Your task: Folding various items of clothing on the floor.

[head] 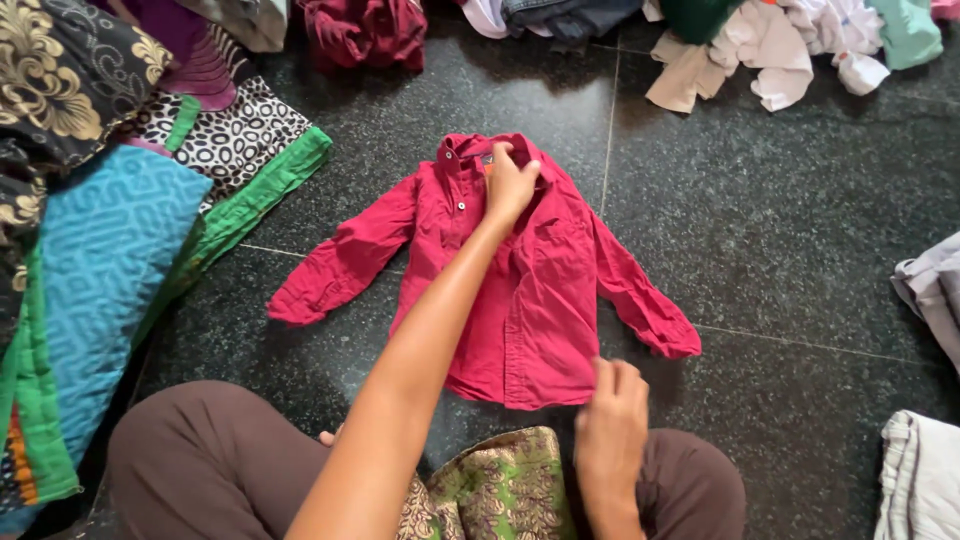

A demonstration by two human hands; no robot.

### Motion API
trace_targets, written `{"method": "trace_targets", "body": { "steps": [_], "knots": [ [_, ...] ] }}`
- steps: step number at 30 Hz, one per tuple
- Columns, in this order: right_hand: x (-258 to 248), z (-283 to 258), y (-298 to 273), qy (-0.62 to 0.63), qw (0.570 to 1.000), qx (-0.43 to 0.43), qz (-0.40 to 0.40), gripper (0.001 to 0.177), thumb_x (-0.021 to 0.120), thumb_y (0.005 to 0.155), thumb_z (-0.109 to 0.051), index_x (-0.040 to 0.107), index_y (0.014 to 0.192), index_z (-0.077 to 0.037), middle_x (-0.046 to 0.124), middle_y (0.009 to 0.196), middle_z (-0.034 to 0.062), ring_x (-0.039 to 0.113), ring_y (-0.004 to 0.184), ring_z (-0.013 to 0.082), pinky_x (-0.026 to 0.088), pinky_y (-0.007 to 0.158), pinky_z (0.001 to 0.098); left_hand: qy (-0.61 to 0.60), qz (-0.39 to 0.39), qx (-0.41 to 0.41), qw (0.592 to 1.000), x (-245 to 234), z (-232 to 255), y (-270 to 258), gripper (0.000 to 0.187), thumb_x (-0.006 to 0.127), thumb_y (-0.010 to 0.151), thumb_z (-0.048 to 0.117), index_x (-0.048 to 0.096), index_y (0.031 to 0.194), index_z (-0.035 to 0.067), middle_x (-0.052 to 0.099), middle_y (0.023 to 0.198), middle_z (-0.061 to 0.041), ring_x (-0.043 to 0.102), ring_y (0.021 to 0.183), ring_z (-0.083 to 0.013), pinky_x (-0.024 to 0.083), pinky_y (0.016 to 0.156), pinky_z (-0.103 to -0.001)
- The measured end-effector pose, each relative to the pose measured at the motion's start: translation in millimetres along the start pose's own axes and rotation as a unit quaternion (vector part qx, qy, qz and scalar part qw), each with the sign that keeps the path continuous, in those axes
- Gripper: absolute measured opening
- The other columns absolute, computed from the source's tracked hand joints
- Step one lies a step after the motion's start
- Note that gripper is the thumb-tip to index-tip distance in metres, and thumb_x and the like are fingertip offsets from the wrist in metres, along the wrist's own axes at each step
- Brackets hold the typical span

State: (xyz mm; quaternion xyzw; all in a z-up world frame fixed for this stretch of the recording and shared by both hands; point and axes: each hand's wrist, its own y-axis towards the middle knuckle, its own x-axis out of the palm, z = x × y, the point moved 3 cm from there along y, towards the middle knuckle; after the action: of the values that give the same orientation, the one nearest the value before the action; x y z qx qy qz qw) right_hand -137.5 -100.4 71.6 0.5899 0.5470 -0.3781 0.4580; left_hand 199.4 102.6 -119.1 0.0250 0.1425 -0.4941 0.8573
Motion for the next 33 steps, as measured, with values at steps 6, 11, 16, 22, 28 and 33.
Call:
{"method": "trace_targets", "body": {
  "steps": [6,11,16,22,28,33],
  "knots": [
    [47.1,-39.5,13.6,0.004,0.982,-0.138,-0.128,0.078,0.072,0.079,-0.021,0.040,0.150,-0.018,0.028,0.161,0.0160,0.029,0.148,0.0374,0.027,0.118,0.0554,0.162,-0.277,0.040,0.946,-17.3,32.8,-15.2,0.067,0.095,0.074,0.045,0.067,0.112,-0.003,0.076,0.113,-0.020,0.075,0.106,-0.0284,0.056,0.093,-0.037],
    [96.3,-11.2,-7.1,-0.045,0.973,-0.174,-0.145,0.084,0.066,0.087,-0.039,0.025,0.158,-0.020,0.013,0.166,0.0137,0.015,0.152,0.0380,0.021,0.118,0.0601,0.182,-0.182,0.129,0.958,-6.6,-7.2,14.2,0.047,0.091,0.066,0.029,0.072,0.102,0.005,0.076,0.112,-0.019,0.073,0.107,-0.0364,0.057,0.092,-0.044],
    [104.5,-7.5,-8.9,-0.055,0.969,-0.163,-0.176,0.085,0.064,0.089,-0.044,0.021,0.158,-0.021,0.010,0.166,0.0128,0.012,0.152,0.0404,0.020,0.116,0.0630,0.272,-0.082,0.206,0.936,-36.4,42.3,-0.3,0.054,0.094,0.069,0.028,0.062,0.104,0.001,0.067,0.111,-0.023,0.064,0.109,-0.0452,0.053,0.093,-0.052],
    [99.2,-10.5,-7.3,-0.015,0.975,-0.179,-0.130,0.085,0.065,0.087,-0.044,0.023,0.158,-0.024,0.011,0.168,0.0133,0.014,0.152,0.0419,0.022,0.115,0.0645,0.237,-0.071,0.304,0.920,-153.7,89.4,-96.1,0.068,0.085,0.073,0.016,0.052,0.129,-0.002,0.057,0.123,-0.029,0.059,0.110,-0.0474,0.052,0.091,-0.051],
    [105.8,-4.9,-6.0,-0.021,0.974,-0.181,-0.133,0.085,0.066,0.086,-0.046,0.025,0.158,-0.025,0.013,0.168,0.0122,0.017,0.152,0.0418,0.025,0.115,0.0635,0.349,-0.167,0.299,0.872,-250.6,62.1,-252.0,0.043,0.074,0.082,0.012,0.052,0.116,-0.002,0.058,0.105,-0.026,0.060,0.093,-0.0448,0.051,0.078,-0.054],
    [116.4,3.5,-6.8,-0.031,0.974,-0.183,-0.130,0.085,0.068,0.085,-0.047,0.026,0.157,-0.027,0.013,0.168,0.0102,0.017,0.153,0.0404,0.025,0.116,0.0633,0.437,-0.103,0.282,0.848,-263.7,8.9,-265.4,0.043,0.069,0.074,-0.002,0.055,0.114,0.002,0.062,0.106,-0.023,0.065,0.093,-0.0427,0.055,0.076,-0.049]
  ]
}}
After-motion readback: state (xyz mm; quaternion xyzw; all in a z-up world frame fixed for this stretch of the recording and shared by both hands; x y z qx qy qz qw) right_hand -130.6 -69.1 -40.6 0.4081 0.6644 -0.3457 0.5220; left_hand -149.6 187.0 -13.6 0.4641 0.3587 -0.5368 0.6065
